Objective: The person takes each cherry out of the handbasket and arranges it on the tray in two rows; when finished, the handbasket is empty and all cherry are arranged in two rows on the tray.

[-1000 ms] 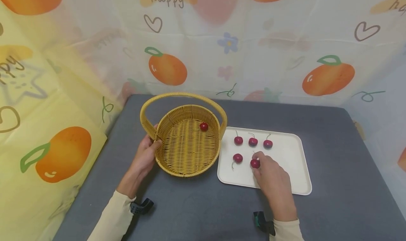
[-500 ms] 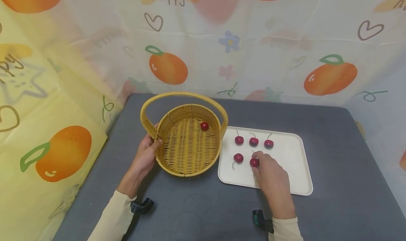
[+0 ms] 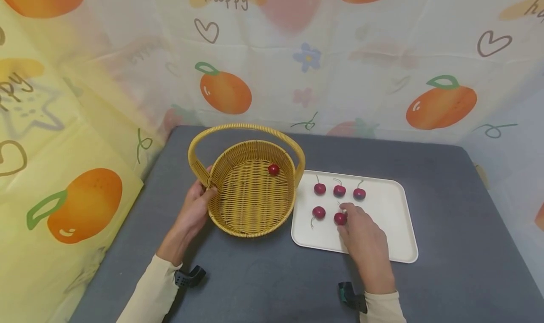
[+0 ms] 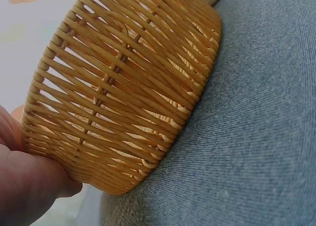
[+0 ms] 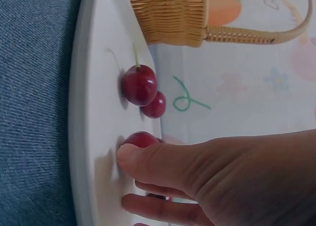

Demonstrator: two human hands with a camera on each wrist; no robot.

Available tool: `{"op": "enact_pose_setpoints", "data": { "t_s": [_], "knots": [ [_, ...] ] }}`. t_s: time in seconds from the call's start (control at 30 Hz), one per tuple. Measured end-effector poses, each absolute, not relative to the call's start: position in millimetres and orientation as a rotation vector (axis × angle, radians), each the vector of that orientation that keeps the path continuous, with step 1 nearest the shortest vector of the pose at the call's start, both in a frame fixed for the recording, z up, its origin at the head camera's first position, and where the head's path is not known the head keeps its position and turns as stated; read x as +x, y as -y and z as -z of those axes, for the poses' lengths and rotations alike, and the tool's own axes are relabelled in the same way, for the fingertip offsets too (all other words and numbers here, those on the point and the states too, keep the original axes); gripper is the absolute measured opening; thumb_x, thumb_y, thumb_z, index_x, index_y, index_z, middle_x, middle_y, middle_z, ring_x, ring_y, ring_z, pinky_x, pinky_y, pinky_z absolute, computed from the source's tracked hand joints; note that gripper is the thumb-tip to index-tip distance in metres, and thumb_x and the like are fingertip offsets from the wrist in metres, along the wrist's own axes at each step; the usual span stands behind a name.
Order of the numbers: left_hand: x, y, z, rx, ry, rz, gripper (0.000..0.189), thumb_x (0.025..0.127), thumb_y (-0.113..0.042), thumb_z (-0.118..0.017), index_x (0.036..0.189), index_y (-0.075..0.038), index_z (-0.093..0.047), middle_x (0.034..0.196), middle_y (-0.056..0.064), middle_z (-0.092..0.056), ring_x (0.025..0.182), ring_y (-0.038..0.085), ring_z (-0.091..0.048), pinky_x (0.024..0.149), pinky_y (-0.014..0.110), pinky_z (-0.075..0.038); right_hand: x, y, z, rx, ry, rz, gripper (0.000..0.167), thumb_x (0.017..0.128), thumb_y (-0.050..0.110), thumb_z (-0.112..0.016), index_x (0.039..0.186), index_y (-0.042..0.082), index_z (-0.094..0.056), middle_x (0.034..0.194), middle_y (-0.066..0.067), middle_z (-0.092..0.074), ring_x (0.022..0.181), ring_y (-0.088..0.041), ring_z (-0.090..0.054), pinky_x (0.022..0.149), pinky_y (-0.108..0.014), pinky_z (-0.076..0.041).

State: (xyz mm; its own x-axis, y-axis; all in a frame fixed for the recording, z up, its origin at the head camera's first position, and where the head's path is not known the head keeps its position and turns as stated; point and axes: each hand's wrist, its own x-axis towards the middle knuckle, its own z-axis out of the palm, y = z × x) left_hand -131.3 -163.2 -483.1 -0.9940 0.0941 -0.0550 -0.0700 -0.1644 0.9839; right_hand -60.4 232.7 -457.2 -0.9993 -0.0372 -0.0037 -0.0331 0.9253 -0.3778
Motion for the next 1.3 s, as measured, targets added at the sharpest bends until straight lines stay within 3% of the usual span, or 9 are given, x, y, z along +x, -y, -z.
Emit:
{"op": "enact_pose_setpoints", "data": {
  "t_s": [0.4,0.5,0.73,0.83,1.07,1.3],
  "knots": [
    [-130,166,486,0.020,-1.971,-2.312,0.068,0.110,0.004,-0.037,0.171,-0.010,-0.011,0.174,0.015,-0.020,0.158,0.029,-0.025,0.126,0.050,-0.025,-53,-229,427,-0.094,-3.097,0.644,0.056,0.094,0.016,-0.080,0.144,0.007,-0.058,0.127,-0.016,-0.072,0.101,-0.035,-0.073,0.069,-0.054,-0.056],
    [-129,167,487,0.026,-1.975,-2.310,0.067,0.110,0.005,-0.037,0.171,-0.011,-0.012,0.173,0.014,-0.021,0.158,0.028,-0.025,0.126,0.050,-0.025,-53,-218,413,-0.158,-3.137,0.667,0.048,0.096,0.020,-0.077,0.140,0.008,-0.062,0.118,-0.012,-0.075,0.098,-0.032,-0.073,0.068,-0.051,-0.057],
    [-129,166,487,-0.003,-1.963,-2.296,0.067,0.111,0.002,-0.036,0.171,-0.010,-0.008,0.175,0.010,-0.016,0.159,0.024,-0.023,0.127,0.047,-0.024,-61,-174,382,-0.386,-3.161,0.713,0.030,0.099,0.024,-0.074,0.128,0.015,-0.071,0.091,0.004,-0.075,0.074,-0.015,-0.068,0.057,-0.036,-0.052],
    [-130,164,488,-0.001,-1.969,-2.296,0.068,0.110,0.003,-0.036,0.171,-0.008,-0.007,0.176,0.008,-0.013,0.159,0.022,-0.021,0.128,0.045,-0.022,-70,-153,374,-0.509,-3.151,0.712,0.027,0.101,0.024,-0.072,0.126,0.014,-0.070,0.095,0.002,-0.076,0.077,-0.016,-0.070,0.059,-0.035,-0.054],
    [-131,163,488,0.002,-1.983,-2.300,0.068,0.110,0.004,-0.038,0.170,-0.006,-0.009,0.175,0.011,-0.016,0.158,0.023,-0.023,0.127,0.048,-0.023,-101,-106,368,-0.702,-3.085,0.564,0.038,0.102,0.027,-0.072,0.136,0.009,-0.067,0.124,-0.008,-0.073,0.104,-0.025,-0.072,0.083,-0.044,-0.061],
    [-131,164,486,0.006,-1.967,-2.317,0.069,0.109,0.003,-0.039,0.170,-0.007,-0.009,0.175,0.010,-0.017,0.158,0.022,-0.024,0.127,0.047,-0.025,-143,-77,382,-0.772,-3.085,0.369,0.034,0.103,0.016,-0.070,0.136,0.009,-0.068,0.121,-0.010,-0.070,0.103,-0.027,-0.070,0.072,-0.042,-0.060]
  ]
}}
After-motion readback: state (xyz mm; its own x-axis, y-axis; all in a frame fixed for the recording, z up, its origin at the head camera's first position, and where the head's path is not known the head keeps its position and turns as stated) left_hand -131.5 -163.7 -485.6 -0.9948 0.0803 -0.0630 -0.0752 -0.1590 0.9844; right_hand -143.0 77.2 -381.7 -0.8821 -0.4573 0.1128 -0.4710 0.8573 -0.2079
